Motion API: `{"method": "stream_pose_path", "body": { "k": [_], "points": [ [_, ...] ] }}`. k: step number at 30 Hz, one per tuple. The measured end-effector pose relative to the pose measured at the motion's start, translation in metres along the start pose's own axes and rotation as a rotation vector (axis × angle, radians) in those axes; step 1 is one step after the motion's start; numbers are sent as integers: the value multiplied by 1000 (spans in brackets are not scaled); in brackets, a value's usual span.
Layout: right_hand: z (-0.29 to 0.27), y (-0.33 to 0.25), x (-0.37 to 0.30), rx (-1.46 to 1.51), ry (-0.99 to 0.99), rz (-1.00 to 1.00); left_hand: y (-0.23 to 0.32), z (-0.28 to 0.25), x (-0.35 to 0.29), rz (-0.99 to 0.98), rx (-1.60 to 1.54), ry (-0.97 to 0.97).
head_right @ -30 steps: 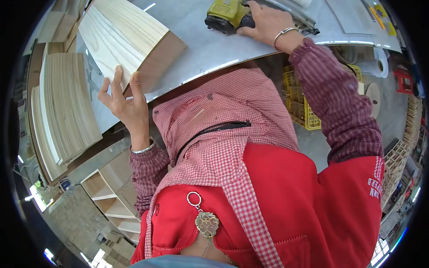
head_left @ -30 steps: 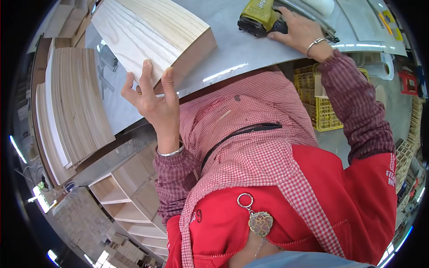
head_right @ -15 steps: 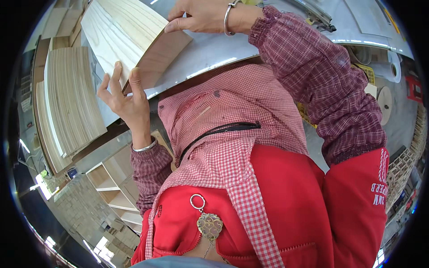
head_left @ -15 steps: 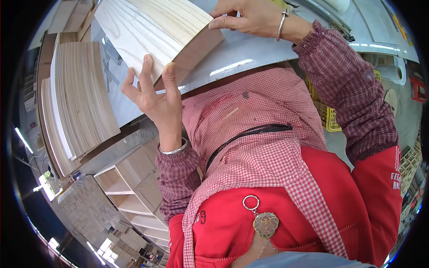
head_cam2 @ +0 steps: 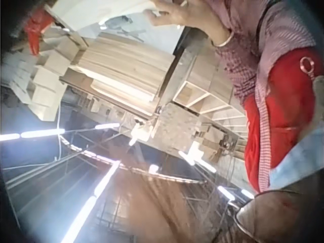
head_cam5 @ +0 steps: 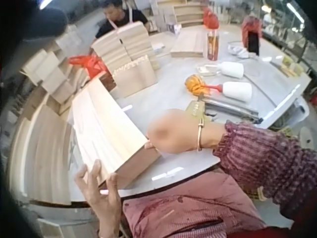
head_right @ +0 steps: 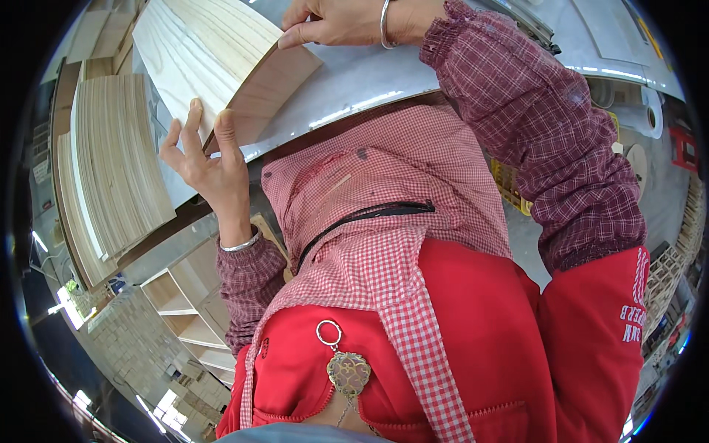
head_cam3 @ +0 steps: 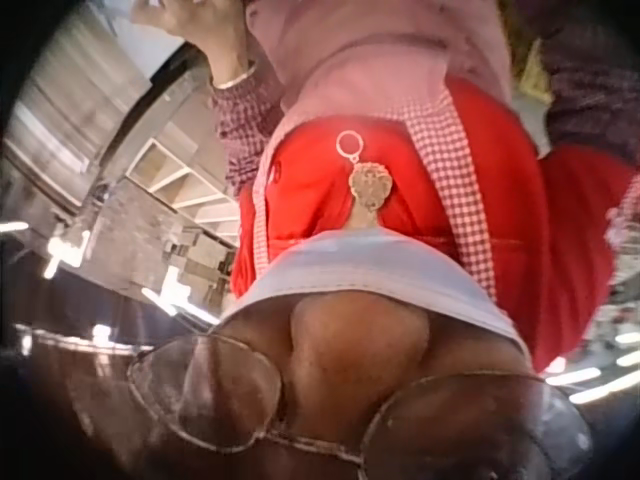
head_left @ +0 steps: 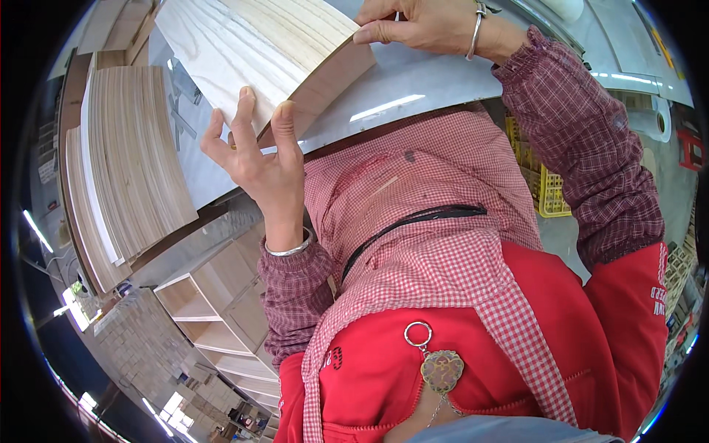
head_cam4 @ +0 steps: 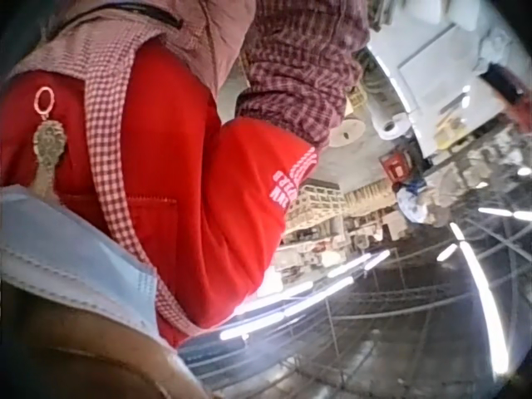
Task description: Assembling wooden boxes by applying glue to the edges of wooden boards and securing them with a pneumatic nail gun.
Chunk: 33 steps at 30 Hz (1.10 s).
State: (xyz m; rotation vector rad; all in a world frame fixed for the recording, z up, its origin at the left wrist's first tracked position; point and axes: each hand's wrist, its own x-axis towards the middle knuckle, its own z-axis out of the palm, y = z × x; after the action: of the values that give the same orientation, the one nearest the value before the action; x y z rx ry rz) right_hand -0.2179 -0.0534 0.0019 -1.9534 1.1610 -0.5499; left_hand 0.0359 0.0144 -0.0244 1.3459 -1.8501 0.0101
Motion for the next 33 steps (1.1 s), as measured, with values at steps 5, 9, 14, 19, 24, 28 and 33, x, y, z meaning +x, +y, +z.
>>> {"method": "stream_pose_path", "body": {
  "k": [5, 9, 14, 19, 24, 28, 33],
  "points": [
    [-2, 10, -10, -102, 213, -204, 0, 1, 0, 3, 9, -9],
    [-13, 32, -34, 324, 242, 221, -1, -1, -1, 13, 18, 6],
    [-46, 72, -98, -502, 428, 419, 6, 1, 1, -26, -4, 2],
    [-25, 50, -110, -472, 332, 495, 5, 1, 0, -24, 6, 23],
    [-5, 85, -111, -775, 356, 414, 8, 2, 0, -14, -6, 30],
    [-38, 44, -106, -680, 296, 464, 9, 1, 0, -25, -5, 50],
    [-71, -47, -105, -70, 202, 587, 7, -1, -2, -34, 4, 54]
  ]
}}
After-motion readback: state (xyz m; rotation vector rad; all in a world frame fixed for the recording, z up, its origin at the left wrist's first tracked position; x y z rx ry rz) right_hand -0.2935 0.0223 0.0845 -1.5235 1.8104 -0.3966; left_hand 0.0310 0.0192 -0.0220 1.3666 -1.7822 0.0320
